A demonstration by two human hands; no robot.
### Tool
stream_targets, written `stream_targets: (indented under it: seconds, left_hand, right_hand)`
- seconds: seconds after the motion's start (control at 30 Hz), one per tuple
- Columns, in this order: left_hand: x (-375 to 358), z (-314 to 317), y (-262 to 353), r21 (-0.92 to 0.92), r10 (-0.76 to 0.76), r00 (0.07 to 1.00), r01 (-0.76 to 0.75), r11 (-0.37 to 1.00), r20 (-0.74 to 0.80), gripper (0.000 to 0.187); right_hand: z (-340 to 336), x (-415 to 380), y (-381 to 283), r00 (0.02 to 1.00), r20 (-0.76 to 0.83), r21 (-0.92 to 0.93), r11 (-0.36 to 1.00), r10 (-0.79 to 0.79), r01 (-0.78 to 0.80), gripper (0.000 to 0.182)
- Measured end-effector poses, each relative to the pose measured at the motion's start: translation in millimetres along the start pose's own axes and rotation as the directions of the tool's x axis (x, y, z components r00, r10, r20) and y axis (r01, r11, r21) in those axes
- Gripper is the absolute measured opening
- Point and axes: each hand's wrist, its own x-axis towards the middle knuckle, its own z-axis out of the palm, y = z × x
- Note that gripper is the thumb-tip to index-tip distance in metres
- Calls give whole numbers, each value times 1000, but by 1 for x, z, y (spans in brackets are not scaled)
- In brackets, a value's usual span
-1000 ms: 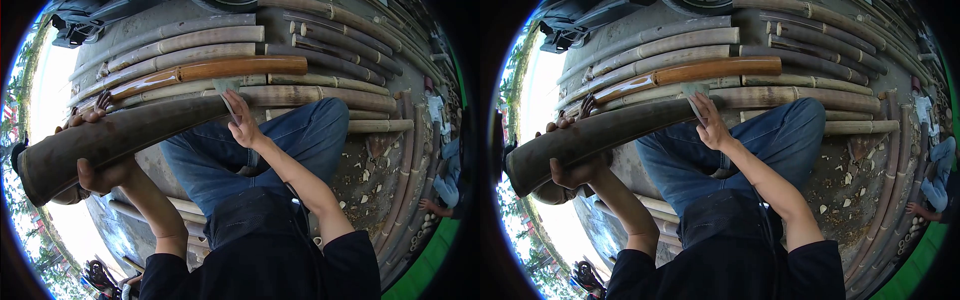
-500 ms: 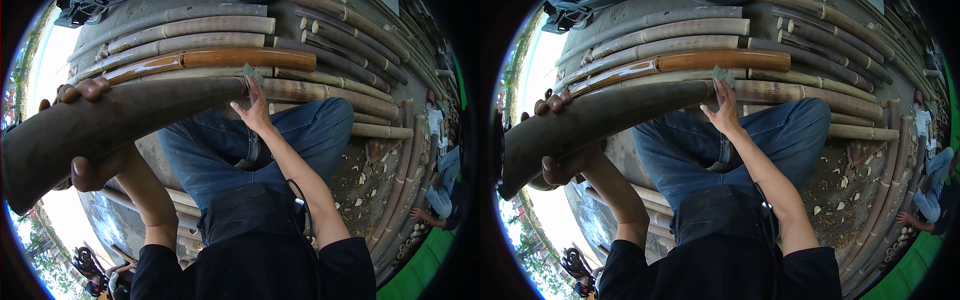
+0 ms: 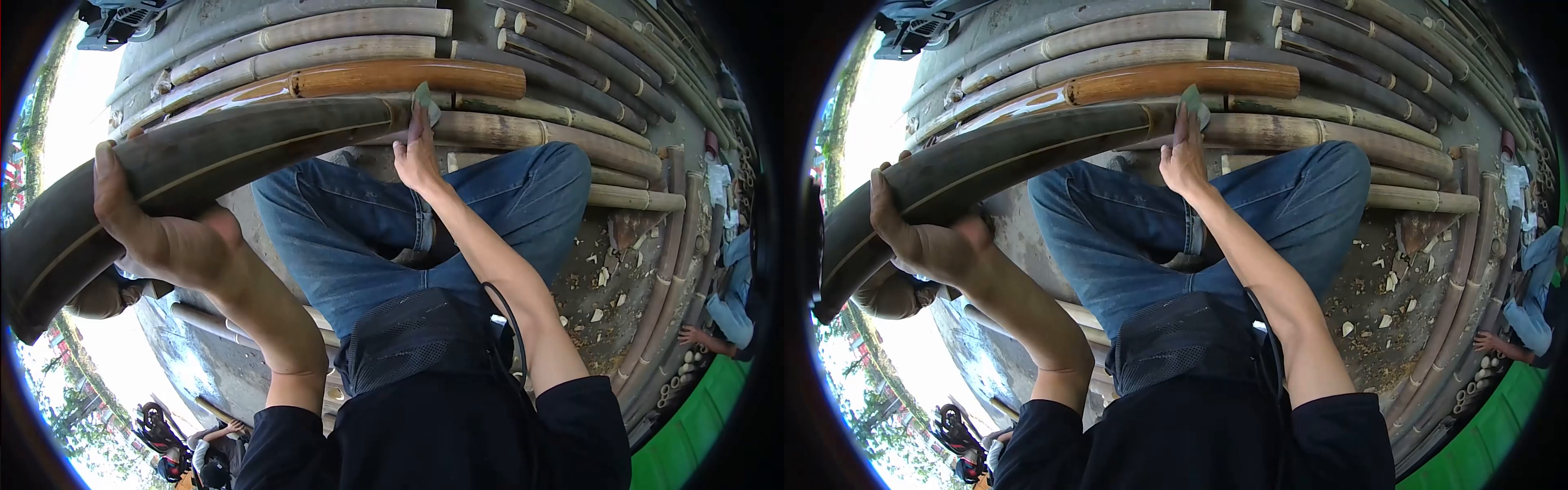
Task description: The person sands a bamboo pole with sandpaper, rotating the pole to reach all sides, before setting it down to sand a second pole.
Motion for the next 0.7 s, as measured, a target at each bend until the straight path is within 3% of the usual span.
stream_targets:
  seconds: [0.13,0.2,0.27,0.33,0.4,0.43,0.47,0.53,0.57,0.6,0.67,0.7]
  left_hand:
    - [1,3,1,50,-2,1000,0,999,30,38]
    - [8,1,3,39,-27,1000,26,999,15,38]
    - [15,-6,0,80,-62,998,59,995,29,47]
    - [10,-14,4,31,-131,988,129,991,80,51]
    - [10,-24,5,-16,-188,973,192,981,131,55]
    - [12,-32,3,-101,-189,957,215,971,220,58]
    - [15,-37,0,-189,-175,935,241,952,310,62]
    - [21,-44,-4,-233,-147,924,239,943,353,63]
    - [22,-48,-7,-256,-130,909,245,935,396,64]
    - [22,-52,-8,-251,-133,903,251,935,409,64]
    - [24,-59,-12,-327,-56,856,256,910,515,67]
    - [29,-65,-15,-374,14,813,253,892,582,72]
  right_hand:
    - [-20,-12,-84,934,-108,91,932,-340,350,101]
    - [-15,-9,-62,930,-95,105,926,-354,363,99]
    - [-3,6,-10,1000,-14,10,1000,-15,15,99]
    - [-10,-1,-13,999,10,82,995,48,-48,99]
    - [-39,-24,-70,971,-12,163,958,-238,237,97]
    - [-43,-28,-74,958,-17,183,942,-285,283,100]
    - [-40,-27,-59,957,-22,178,940,-291,290,100]
    - [-39,-12,-25,985,63,-11,987,-162,163,104]
    - [-37,-8,-18,998,54,108,994,19,-24,102]
    - [-32,-13,-14,999,46,115,993,29,-34,102]
    - [-46,-18,-54,968,-10,165,955,-250,248,98]
    - [-52,-21,-73,961,-41,230,934,-272,274,92]
